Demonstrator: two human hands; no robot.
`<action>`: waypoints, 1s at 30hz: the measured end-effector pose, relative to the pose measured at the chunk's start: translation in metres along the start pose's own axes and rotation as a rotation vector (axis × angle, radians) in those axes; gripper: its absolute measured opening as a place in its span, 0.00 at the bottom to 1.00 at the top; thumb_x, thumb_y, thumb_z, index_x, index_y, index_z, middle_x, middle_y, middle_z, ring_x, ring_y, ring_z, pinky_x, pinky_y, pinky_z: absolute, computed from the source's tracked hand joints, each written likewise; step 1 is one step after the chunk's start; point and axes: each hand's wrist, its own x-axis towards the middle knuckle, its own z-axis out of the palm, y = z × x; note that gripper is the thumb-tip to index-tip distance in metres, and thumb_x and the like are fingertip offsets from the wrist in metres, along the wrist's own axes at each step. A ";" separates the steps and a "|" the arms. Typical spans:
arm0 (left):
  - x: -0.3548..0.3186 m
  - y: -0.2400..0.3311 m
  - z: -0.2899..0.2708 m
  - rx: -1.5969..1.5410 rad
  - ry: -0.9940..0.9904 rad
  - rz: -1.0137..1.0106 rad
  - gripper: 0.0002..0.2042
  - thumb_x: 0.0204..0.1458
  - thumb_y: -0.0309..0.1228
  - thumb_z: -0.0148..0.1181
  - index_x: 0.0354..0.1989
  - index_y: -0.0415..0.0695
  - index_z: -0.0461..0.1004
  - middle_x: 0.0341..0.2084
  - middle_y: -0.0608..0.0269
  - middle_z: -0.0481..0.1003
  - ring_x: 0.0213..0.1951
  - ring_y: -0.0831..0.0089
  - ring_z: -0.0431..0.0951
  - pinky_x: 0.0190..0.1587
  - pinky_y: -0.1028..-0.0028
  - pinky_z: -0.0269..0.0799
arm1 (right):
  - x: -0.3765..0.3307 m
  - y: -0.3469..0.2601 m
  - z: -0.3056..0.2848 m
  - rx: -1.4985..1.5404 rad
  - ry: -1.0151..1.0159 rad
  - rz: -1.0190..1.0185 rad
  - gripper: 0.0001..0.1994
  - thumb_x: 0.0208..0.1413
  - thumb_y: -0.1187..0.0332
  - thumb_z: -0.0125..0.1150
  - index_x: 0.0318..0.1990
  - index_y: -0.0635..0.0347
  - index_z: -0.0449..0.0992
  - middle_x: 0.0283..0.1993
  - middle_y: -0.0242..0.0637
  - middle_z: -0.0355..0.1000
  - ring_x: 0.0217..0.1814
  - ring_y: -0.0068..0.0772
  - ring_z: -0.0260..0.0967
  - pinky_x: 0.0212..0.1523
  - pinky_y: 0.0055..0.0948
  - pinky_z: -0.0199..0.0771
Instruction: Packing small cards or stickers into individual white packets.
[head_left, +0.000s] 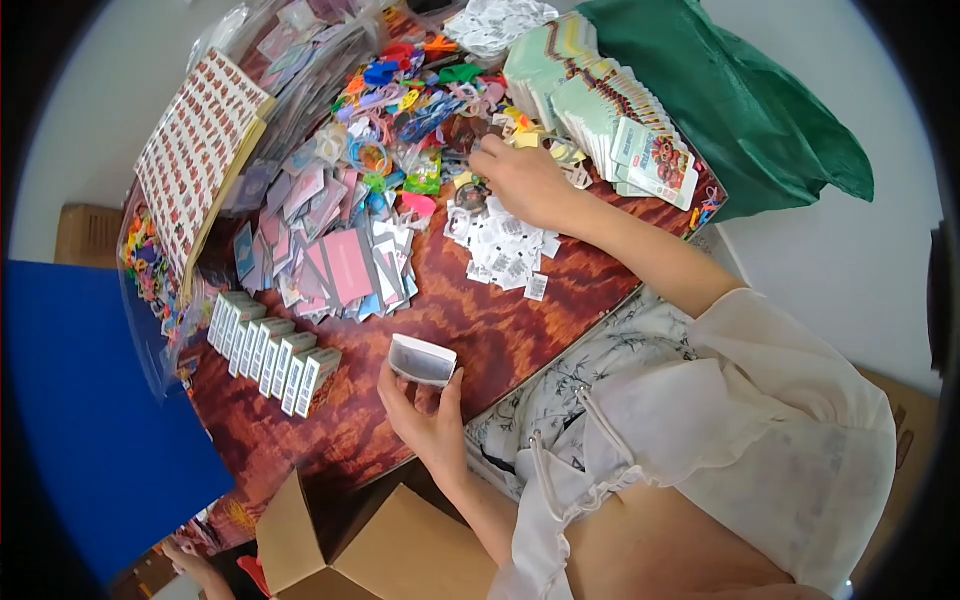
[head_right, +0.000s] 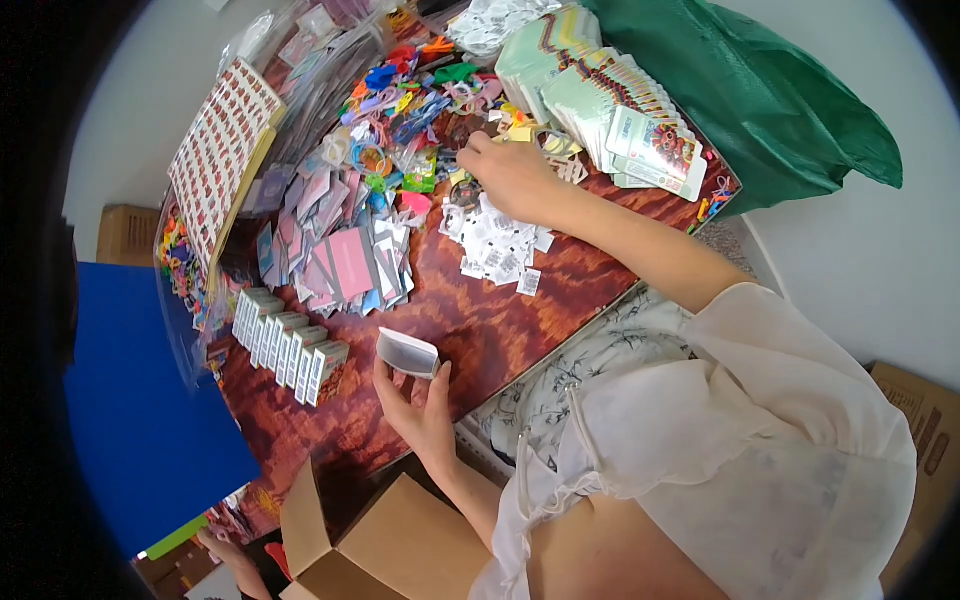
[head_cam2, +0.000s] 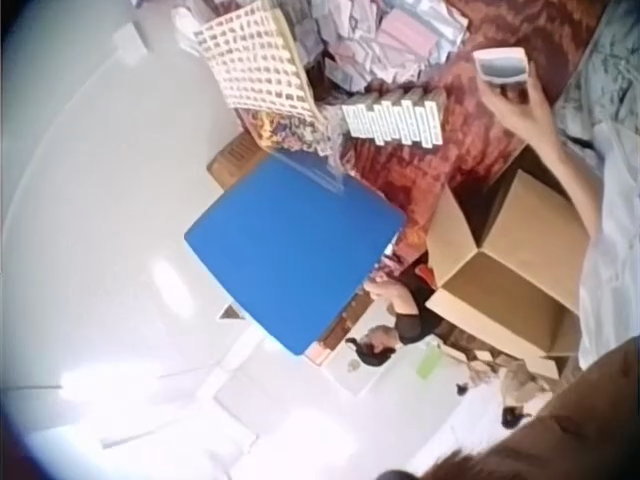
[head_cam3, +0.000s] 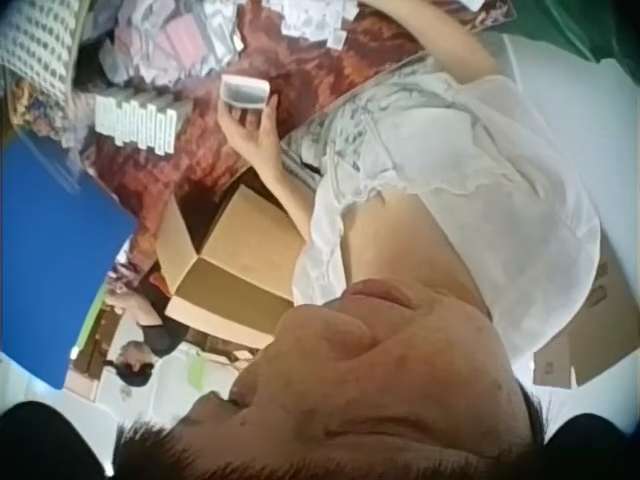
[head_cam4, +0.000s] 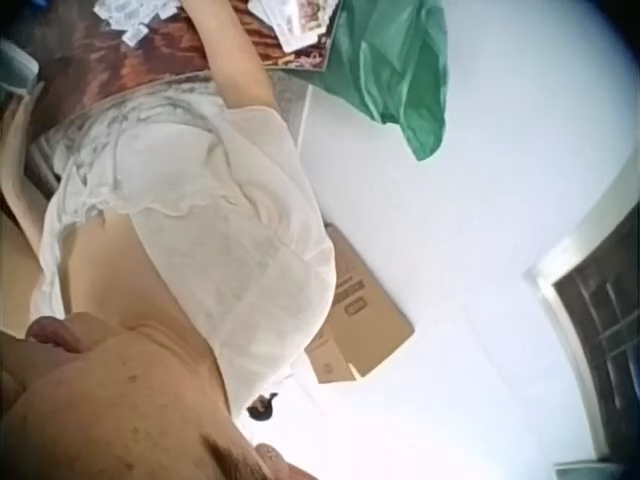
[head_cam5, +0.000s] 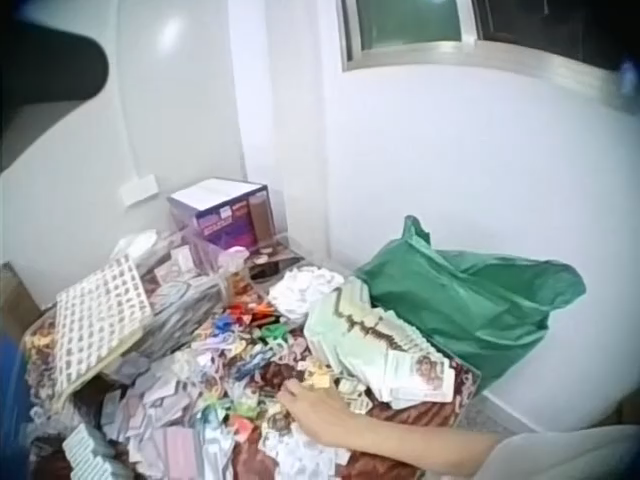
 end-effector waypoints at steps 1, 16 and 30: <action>0.000 0.000 0.000 0.004 -0.008 0.021 0.34 0.40 0.18 0.71 0.60 0.37 0.64 0.53 0.55 0.67 0.52 0.62 0.71 0.50 0.65 0.74 | -0.001 0.000 -0.001 0.011 0.002 0.004 0.07 0.51 0.75 0.57 0.38 0.59 0.70 0.38 0.40 0.66 0.38 0.47 0.72 0.33 0.45 0.72; -0.002 0.008 0.013 0.204 0.003 0.112 0.35 0.37 0.24 0.76 0.58 0.39 0.68 0.45 0.56 0.71 0.44 0.65 0.76 0.39 0.70 0.77 | -0.039 -0.137 -0.038 0.370 -0.377 -0.304 0.08 0.53 0.67 0.61 0.37 0.59 0.74 0.38 0.39 0.70 0.38 0.45 0.73 0.36 0.44 0.74; -0.009 0.004 0.009 0.071 -0.031 -0.018 0.35 0.38 0.25 0.76 0.58 0.36 0.66 0.45 0.53 0.72 0.44 0.63 0.76 0.44 0.69 0.75 | -0.027 -0.157 -0.029 0.798 -0.207 -0.220 0.09 0.51 0.72 0.57 0.38 0.64 0.67 0.38 0.44 0.67 0.41 0.47 0.71 0.40 0.44 0.70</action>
